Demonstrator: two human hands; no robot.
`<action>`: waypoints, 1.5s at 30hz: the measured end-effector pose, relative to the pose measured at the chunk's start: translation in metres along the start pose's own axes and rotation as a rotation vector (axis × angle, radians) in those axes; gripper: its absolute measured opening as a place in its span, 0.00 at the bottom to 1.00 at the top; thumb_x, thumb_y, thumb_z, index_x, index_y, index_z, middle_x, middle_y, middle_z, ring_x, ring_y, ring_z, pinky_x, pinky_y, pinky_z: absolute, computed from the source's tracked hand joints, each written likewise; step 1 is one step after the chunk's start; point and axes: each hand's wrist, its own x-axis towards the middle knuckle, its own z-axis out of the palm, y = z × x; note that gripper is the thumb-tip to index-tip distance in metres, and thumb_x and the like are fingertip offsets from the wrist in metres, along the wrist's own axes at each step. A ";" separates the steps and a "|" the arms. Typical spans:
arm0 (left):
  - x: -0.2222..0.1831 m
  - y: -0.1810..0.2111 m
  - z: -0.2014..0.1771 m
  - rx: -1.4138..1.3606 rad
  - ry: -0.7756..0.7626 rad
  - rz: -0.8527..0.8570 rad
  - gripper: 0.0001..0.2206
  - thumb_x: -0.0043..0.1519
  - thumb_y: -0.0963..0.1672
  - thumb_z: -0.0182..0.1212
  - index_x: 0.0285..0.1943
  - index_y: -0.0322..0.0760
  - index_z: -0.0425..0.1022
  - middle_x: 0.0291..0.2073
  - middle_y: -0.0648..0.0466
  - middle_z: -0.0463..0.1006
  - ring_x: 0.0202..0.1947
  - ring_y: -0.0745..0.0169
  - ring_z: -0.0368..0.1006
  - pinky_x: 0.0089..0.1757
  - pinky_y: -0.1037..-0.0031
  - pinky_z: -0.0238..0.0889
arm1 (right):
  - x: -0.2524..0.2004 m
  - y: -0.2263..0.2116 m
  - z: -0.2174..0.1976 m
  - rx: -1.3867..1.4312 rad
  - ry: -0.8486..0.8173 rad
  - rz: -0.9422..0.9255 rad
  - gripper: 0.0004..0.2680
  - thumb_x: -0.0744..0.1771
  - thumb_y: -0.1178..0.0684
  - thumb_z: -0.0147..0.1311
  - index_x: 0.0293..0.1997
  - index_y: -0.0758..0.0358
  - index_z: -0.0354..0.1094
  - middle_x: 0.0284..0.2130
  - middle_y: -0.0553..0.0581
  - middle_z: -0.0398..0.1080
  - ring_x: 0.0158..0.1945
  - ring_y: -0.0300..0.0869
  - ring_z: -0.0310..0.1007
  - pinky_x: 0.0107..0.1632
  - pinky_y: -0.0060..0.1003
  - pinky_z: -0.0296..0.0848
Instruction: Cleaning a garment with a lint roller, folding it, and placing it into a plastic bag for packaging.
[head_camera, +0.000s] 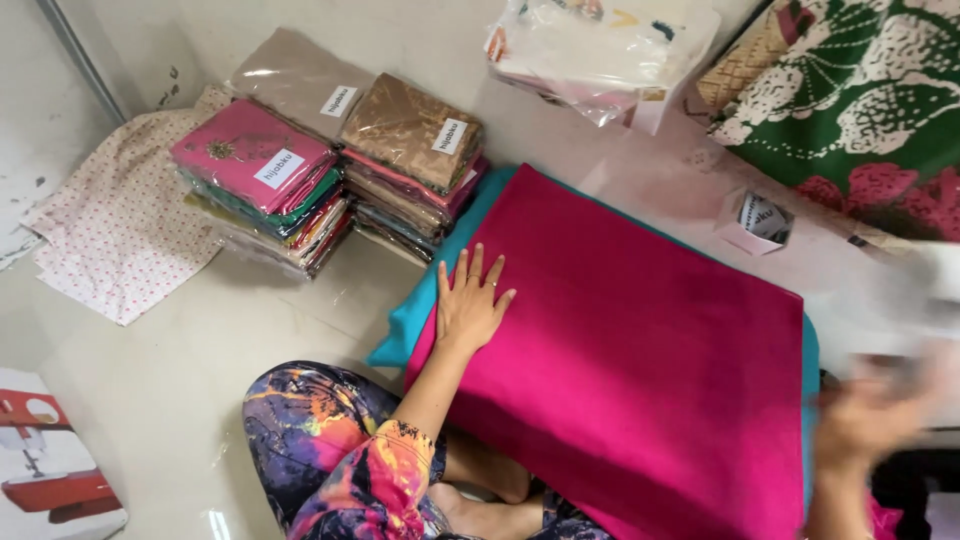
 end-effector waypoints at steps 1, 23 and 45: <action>0.000 -0.001 0.002 0.003 0.034 0.003 0.29 0.68 0.56 0.41 0.77 0.46 0.57 0.77 0.43 0.50 0.77 0.40 0.39 0.66 0.38 0.27 | -0.012 -0.035 0.017 -0.116 -0.182 -0.163 0.10 0.78 0.65 0.42 0.68 0.78 0.58 0.50 0.70 0.64 0.39 0.53 0.68 0.41 0.45 0.69; -0.006 0.009 -0.030 -0.087 -0.022 -0.063 0.27 0.72 0.56 0.29 0.76 0.45 0.59 0.75 0.53 0.58 0.75 0.45 0.48 0.66 0.37 0.28 | -0.050 -0.146 0.383 -0.655 -0.828 -0.264 0.21 0.72 0.53 0.43 0.77 0.58 0.48 0.35 0.65 0.67 0.35 0.62 0.80 0.31 0.52 0.82; -0.001 0.007 -0.014 -0.032 0.084 -0.050 0.24 0.70 0.54 0.37 0.76 0.57 0.60 0.75 0.54 0.58 0.75 0.43 0.49 0.65 0.36 0.31 | -0.045 -0.156 0.305 -0.768 -0.858 -0.370 0.20 0.72 0.50 0.42 0.74 0.62 0.53 0.28 0.62 0.72 0.31 0.55 0.82 0.28 0.46 0.83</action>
